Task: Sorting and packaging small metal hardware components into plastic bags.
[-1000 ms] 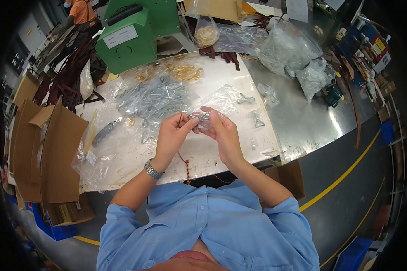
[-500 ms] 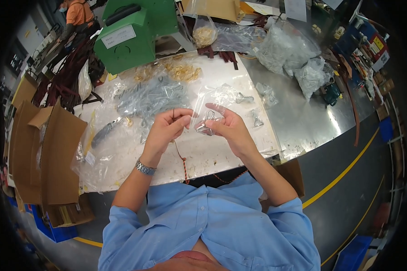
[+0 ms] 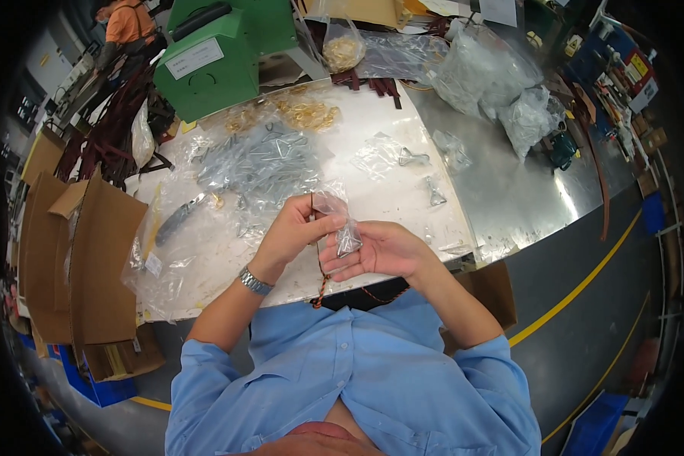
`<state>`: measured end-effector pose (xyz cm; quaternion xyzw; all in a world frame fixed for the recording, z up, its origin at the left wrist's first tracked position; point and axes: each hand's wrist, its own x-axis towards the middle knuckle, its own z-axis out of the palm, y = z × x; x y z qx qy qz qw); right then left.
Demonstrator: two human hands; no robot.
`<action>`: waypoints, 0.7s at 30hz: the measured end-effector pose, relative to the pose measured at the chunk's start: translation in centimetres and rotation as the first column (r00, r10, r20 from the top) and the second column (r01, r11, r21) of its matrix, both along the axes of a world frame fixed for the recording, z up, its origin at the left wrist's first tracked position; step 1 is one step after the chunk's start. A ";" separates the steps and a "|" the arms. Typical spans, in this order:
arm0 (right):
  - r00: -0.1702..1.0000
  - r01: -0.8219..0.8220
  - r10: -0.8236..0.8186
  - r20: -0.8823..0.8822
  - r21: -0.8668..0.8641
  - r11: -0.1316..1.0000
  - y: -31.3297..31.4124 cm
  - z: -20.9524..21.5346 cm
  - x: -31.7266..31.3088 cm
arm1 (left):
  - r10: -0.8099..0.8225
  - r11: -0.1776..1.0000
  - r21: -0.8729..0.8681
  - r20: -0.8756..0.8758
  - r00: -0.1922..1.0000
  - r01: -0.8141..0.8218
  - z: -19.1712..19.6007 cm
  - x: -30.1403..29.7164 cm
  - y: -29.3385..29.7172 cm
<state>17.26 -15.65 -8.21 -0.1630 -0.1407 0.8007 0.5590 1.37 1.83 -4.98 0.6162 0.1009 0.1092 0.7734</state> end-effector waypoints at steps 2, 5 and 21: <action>0.998 0.040 -0.039 -0.058 0.017 0.999 0.0 -0.2 -1.3 | -0.070 0.997 -0.048 -0.057 0.996 0.067 0.1 -0.4 0.4; 0.986 0.082 -0.077 -0.146 0.029 0.996 -0.1 -0.3 -2.1 | 0.003 0.996 0.090 0.023 1.000 -0.005 -0.2 0.0 0.3; 0.604 0.180 -0.181 0.776 0.089 0.980 -3.3 6.2 -0.7 | -0.092 0.949 0.301 -0.006 0.996 0.090 -0.1 -0.3 2.8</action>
